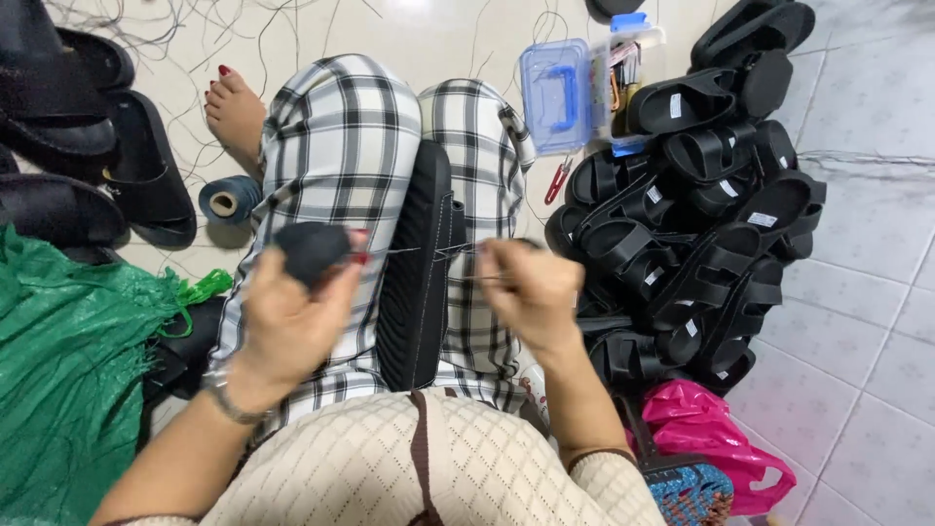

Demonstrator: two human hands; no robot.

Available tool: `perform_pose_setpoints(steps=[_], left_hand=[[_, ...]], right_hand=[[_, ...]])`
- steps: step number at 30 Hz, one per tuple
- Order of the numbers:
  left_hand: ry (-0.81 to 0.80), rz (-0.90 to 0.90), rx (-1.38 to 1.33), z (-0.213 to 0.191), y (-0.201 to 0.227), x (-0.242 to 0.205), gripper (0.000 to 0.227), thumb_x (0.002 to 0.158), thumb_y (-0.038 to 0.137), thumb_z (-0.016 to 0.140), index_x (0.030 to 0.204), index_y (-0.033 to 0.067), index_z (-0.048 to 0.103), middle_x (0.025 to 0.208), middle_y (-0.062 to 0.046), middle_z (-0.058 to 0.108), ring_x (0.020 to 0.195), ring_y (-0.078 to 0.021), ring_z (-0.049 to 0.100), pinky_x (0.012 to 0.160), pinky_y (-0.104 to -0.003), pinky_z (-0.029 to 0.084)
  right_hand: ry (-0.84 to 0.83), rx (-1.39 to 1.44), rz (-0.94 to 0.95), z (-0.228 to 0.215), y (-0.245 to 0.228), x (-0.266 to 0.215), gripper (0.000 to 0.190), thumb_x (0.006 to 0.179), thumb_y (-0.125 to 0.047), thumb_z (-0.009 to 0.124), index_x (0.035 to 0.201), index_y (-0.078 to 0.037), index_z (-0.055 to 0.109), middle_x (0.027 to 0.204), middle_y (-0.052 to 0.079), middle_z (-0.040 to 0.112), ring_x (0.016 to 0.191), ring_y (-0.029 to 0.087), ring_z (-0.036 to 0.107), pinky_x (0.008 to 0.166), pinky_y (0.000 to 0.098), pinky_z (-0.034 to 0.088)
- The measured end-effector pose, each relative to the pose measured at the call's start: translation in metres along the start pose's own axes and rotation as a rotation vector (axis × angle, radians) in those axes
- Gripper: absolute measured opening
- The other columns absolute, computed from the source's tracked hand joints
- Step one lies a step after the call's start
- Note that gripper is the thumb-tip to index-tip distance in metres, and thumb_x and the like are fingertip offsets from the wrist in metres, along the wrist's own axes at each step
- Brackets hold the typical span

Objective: Hand-sewing the upper straps of black sandals to the soles using a needle and thread.

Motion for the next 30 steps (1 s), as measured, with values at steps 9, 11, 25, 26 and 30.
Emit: perform_pose_setpoints(steps=[9,11,25,26,30], left_hand=[[0.003,0.144,0.7,-0.065,-0.026,0.02,0.049,0.087,-0.005,0.087,0.133,-0.0103,0.074,0.138,-0.038,0.053,0.121,-0.0531,0.055,0.102,-0.056,0.045],[-0.074,0.211,0.455,-0.029,-0.003,0.026,0.029,0.088,0.0,0.075,0.116,-0.0079,0.074,0.135,-0.03,0.058,0.125,-0.0401,0.052,0.11,-0.048,0.041],[-0.085,0.457,0.644,0.03,-0.022,0.003,0.062,0.095,0.056,0.067,0.064,0.0035,0.055,0.07,-0.013,0.041,0.059,-0.0349,0.052,0.056,-0.046,0.044],[-0.079,0.458,0.65,0.031,-0.022,0.0,0.062,0.095,0.056,0.067,0.064,0.0035,0.055,0.07,-0.013,0.041,0.059,-0.0349,0.052,0.056,-0.046,0.044],[-0.264,0.346,0.526,0.031,-0.027,-0.031,0.061,0.097,0.047,0.063,0.05,0.0096,0.052,0.057,-0.006,0.043,0.049,-0.0279,0.055,0.049,-0.037,0.044]], right_hand=[[0.318,-0.155,0.186,-0.048,0.07,-0.021,0.036,0.081,0.009,0.068,0.11,-0.011,0.078,0.1,0.011,0.076,0.088,0.036,0.07,0.081,0.0389,0.048],[0.162,0.13,0.195,-0.016,0.041,-0.014,0.04,0.077,0.008,0.069,0.109,-0.015,0.079,0.099,0.01,0.077,0.089,0.037,0.07,0.081,0.0406,0.052],[-0.1,1.777,0.351,0.054,0.05,0.01,0.02,0.099,-0.009,0.056,0.086,0.006,0.052,0.054,0.021,0.055,0.033,0.007,0.028,0.029,0.0241,0.029],[-0.104,1.78,0.343,0.05,0.04,0.018,0.02,0.099,-0.009,0.056,0.086,0.006,0.052,0.054,0.021,0.055,0.033,0.007,0.028,0.029,0.0241,0.029],[0.088,1.217,0.42,0.049,0.021,0.017,0.016,0.097,-0.01,0.066,0.086,0.001,0.064,0.059,0.007,0.054,0.043,0.009,0.042,0.042,0.0238,0.038]])
Point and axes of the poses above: each hand's wrist, its own x-axis towards the middle knuckle, its own z-axis out of the palm, y = z × x, the point moved 2 cm from there along x, towards the middle knuckle
